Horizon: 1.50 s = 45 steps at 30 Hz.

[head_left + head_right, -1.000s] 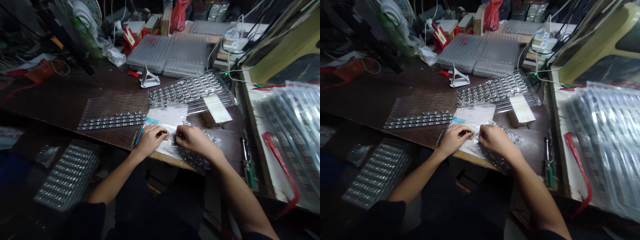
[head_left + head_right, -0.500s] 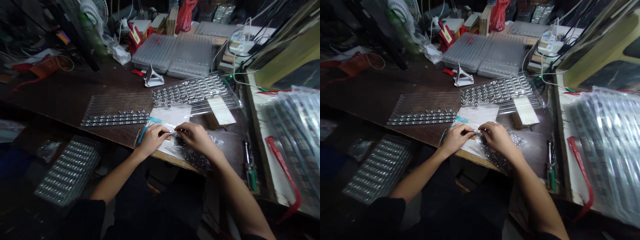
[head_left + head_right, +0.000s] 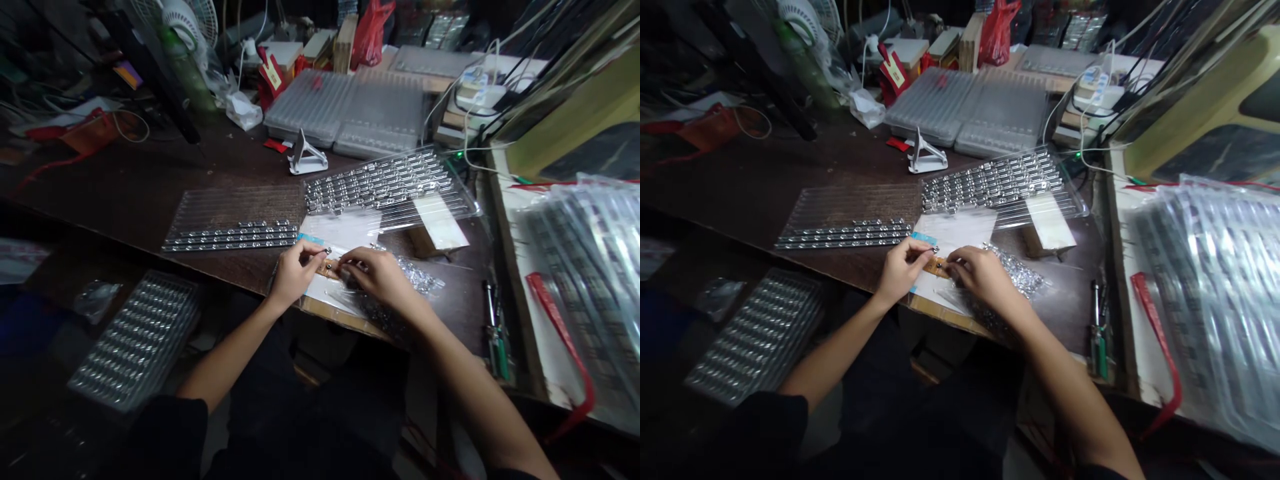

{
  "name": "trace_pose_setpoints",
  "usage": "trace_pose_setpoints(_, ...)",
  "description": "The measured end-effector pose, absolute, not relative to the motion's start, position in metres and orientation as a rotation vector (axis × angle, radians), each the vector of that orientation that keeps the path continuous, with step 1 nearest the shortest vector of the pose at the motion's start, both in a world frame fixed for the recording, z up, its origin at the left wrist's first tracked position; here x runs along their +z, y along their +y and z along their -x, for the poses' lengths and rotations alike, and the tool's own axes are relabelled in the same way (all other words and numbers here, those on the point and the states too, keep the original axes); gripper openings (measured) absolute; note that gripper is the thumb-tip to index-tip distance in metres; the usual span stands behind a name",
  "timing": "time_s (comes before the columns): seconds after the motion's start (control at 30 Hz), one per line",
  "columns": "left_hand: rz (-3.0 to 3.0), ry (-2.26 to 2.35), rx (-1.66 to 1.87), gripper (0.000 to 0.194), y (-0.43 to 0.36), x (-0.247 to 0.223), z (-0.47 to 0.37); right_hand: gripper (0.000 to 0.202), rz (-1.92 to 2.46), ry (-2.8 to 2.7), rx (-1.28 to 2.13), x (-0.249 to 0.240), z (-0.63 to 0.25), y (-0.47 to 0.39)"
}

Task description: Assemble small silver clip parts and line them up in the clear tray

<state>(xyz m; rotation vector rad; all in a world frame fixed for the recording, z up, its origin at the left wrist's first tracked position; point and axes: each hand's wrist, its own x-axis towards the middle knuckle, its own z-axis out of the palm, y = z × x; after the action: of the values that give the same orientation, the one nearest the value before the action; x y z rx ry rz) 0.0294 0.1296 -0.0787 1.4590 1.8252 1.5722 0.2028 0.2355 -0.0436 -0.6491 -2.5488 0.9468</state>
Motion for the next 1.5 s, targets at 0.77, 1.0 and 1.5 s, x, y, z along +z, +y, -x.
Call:
trace_pose_setpoints(0.77,-1.56,1.897,1.418,0.014,0.129,-0.075,-0.031,0.029,0.912,-2.802,0.395,-0.045,-0.194,0.229)
trace_pose_setpoints(1.0,-1.762,1.866,1.256,0.006,0.135,-0.07,-0.034,0.024,1.023,-2.879,0.4,-0.044,-0.192,0.231)
trace_pose_setpoints(1.5,-1.826,2.022,1.617,0.035,0.124,-0.071,-0.037,0.026,1.016,-2.733,0.613,-0.047,-0.203,0.244)
